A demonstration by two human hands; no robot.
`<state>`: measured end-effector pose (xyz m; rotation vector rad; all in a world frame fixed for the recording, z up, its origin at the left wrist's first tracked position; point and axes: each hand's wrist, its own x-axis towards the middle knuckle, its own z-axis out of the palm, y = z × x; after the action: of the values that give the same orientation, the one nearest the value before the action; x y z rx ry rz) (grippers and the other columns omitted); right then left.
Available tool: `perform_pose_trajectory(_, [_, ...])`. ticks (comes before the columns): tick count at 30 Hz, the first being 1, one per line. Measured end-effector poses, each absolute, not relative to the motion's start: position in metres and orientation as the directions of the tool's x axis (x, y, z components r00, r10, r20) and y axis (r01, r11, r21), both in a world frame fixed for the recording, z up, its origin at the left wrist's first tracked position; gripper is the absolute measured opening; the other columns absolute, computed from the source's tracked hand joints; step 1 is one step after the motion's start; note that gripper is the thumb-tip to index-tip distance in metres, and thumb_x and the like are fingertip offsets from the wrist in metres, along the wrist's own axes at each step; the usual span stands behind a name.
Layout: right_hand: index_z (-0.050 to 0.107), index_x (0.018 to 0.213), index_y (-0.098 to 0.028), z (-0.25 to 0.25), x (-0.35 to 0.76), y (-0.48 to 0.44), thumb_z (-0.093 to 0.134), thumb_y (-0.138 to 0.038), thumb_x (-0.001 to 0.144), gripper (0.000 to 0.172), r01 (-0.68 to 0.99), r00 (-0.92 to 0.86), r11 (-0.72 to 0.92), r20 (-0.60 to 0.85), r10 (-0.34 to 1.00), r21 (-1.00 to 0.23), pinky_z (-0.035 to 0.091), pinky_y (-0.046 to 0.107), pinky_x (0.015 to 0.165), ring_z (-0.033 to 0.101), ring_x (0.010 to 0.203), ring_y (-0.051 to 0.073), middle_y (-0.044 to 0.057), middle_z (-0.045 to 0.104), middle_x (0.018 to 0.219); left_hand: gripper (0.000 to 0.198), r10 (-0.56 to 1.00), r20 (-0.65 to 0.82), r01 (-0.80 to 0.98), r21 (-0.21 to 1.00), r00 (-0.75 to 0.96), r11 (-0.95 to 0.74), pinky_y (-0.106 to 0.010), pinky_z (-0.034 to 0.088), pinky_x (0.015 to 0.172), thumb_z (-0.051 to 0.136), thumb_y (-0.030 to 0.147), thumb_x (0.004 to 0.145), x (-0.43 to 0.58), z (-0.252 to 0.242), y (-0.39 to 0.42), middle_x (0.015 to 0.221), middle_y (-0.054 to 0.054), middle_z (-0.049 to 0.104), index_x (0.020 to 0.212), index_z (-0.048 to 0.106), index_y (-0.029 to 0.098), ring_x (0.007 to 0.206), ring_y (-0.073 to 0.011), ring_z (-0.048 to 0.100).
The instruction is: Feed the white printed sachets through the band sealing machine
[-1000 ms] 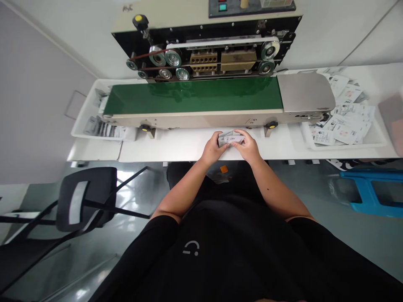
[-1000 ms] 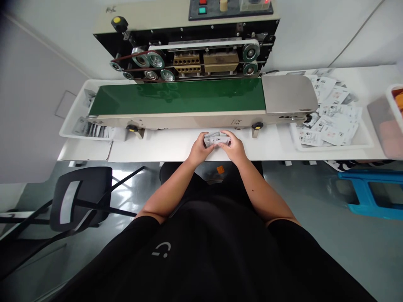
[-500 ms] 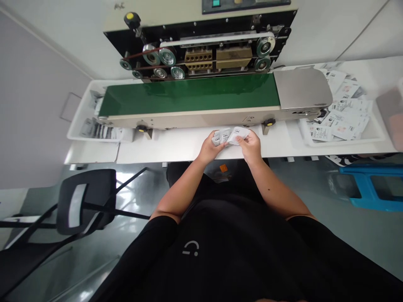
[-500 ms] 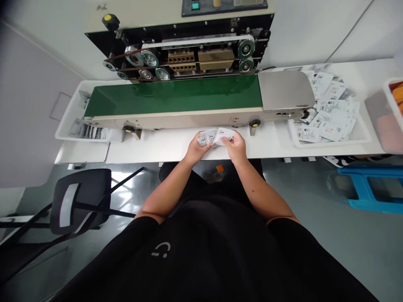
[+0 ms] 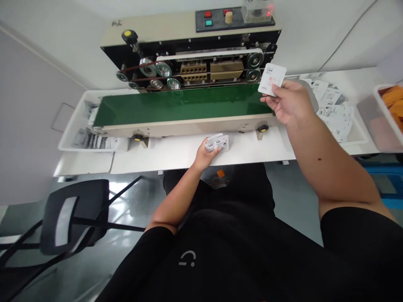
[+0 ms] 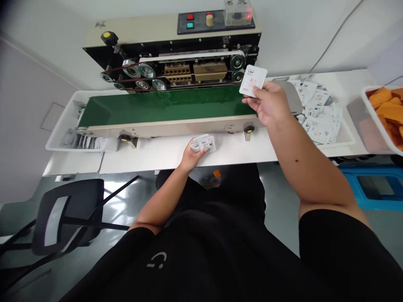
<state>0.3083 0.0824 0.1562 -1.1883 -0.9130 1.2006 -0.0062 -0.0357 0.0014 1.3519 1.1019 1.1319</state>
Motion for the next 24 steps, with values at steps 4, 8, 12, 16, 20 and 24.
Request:
perform_pose_trajectory(4, [0.055,0.114,-0.006,0.176,0.310,0.101,0.054,-0.012,0.109,0.008,-0.156,0.286,-0.254,-0.290,0.913,-0.954,0.059,0.016,0.066,0.075,0.077,0.010,0.011,0.070,0.096,0.060,0.988,0.066,0.038,0.997,0.140,-0.072,-0.046,0.059,0.107,0.088,0.053,0.082,-0.007,0.002,-0.035,0.127,-0.011,0.077,0.128,0.064,0.024,0.117,-0.0262,0.075])
perform_pose_trajectory(8, [0.052,0.115,-0.004,0.189,0.300,0.108,0.051,-0.013,0.110,0.010,-0.101,0.331,-0.327,-0.342,0.880,-0.940,0.057,0.017,0.069,0.075,0.078,0.009,0.013,0.070,0.101,0.059,0.987,0.047,0.021,0.998,0.154,-0.051,-0.046,0.059,0.107,0.088,0.052,0.082,-0.007,0.003,-0.034,0.128,-0.010,0.077,0.128,0.064,0.024,0.118,-0.0262,0.075])
perform_pose_trajectory(12, [0.050,0.113,-0.003,0.181,0.298,0.125,0.052,-0.013,0.109,0.011,-0.122,0.261,-0.305,-0.327,0.908,-0.945,0.056,0.017,0.067,0.073,0.075,0.008,0.011,0.069,0.094,0.059,0.986,0.035,0.018,0.999,0.165,-0.039,-0.046,0.059,0.107,0.088,0.051,0.082,-0.008,0.002,-0.034,0.128,-0.011,0.077,0.129,0.064,0.024,0.118,-0.0263,0.075])
perform_pose_trajectory(16, [0.050,0.115,-0.002,0.170,0.292,0.146,0.051,-0.009,0.109,0.009,-0.182,0.196,-0.260,-0.294,0.936,-0.948,0.054,0.015,0.065,0.070,0.070,0.006,0.007,0.068,0.086,0.059,0.986,0.037,0.036,0.998,0.163,-0.043,-0.046,0.060,0.107,0.088,0.051,0.082,-0.008,0.002,-0.034,0.128,-0.010,0.077,0.129,0.064,0.025,0.119,-0.0267,0.074])
perform_pose_trajectory(20, [0.053,0.117,-0.002,0.170,0.279,0.150,0.055,-0.017,0.110,0.016,-0.181,0.149,-0.291,-0.319,0.936,-0.939,0.054,0.014,0.064,0.071,0.070,0.007,0.007,0.069,0.087,0.059,0.984,0.047,0.025,0.998,0.172,-0.052,-0.045,0.060,0.107,0.087,0.051,0.083,-0.008,0.005,-0.034,0.129,-0.011,0.077,0.130,0.063,0.025,0.121,-0.0265,0.074])
perform_pose_trajectory(24, [0.059,0.114,-0.013,0.170,0.270,0.106,0.066,-0.034,0.106,0.024,-0.166,0.123,-0.166,-0.187,0.975,-0.972,0.057,0.017,0.059,0.071,0.066,0.010,0.004,0.068,0.086,0.060,0.983,0.058,0.015,0.998,0.177,-0.061,-0.046,0.061,0.106,0.085,0.053,0.085,-0.008,0.006,-0.034,0.132,-0.011,0.076,0.132,0.062,0.025,0.122,-0.0272,0.074])
